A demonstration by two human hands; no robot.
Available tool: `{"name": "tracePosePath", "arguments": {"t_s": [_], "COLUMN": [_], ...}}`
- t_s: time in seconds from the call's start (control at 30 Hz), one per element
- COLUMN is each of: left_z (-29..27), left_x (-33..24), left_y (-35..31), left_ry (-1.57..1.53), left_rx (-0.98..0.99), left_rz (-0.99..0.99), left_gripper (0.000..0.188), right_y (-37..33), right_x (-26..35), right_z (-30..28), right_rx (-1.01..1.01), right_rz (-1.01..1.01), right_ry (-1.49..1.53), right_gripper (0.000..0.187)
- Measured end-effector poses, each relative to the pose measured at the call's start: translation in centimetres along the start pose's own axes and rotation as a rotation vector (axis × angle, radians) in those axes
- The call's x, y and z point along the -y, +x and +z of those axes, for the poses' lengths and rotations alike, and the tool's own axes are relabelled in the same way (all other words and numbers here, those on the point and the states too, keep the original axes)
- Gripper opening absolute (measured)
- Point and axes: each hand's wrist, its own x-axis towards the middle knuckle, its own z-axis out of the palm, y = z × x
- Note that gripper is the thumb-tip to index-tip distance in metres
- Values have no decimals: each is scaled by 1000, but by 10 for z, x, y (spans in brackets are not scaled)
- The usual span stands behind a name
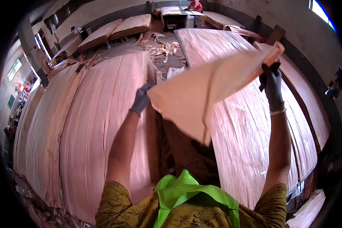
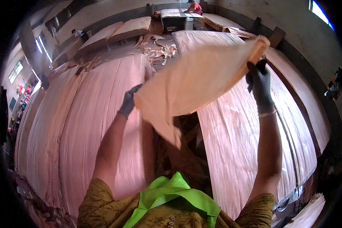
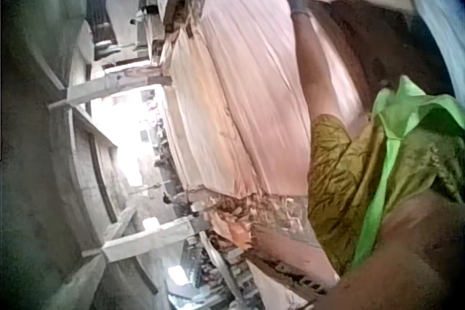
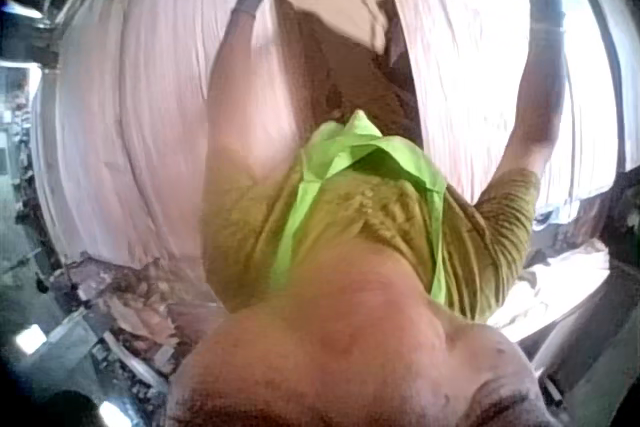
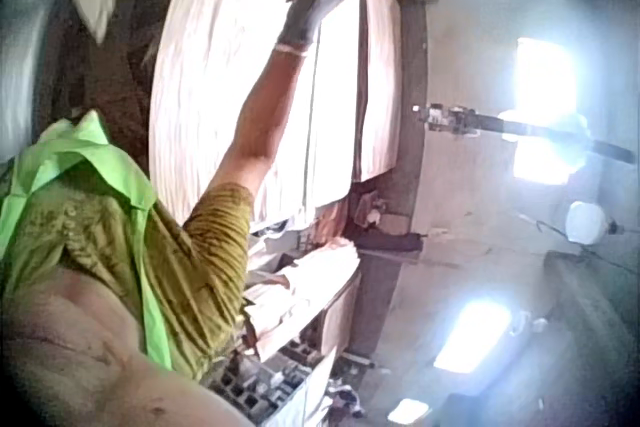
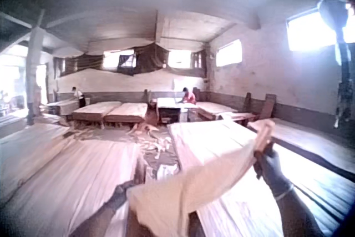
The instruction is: The person inspects and sorts thin wood veneer sheets by hand, picking them up from a pile, turning them over, and placing them onto a metal table while using a pen to mark certain spots.
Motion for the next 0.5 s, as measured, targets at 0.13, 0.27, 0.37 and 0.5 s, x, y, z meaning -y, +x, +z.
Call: {"name": "tracePosePath", "arguments": {"t_s": [0.13, 0.27, 0.37, 0.5], "left_z": [12, 29, -5, 49], "left_x": [-8, -25, -50, -20], "left_y": [110, 204, 270, 267], "left_ry": [-428, 268, 461, 326], "left_rx": [11, -116, -266, -514], "left_rz": [-193, 231, 299, 444], "left_gripper": [31, 35, 44, 59], "right_y": [50, 106, 154, 211], "right_x": [28, 42, 78, 129], "right_z": [19, 25, 77, 137], "right_rx": [15, 106, 98, 39], "right_rz": [-78, -184, -251, -322], "right_ry": [4, -352, -55, -37], "right_gripper": [23, 29, 21, 24]}}
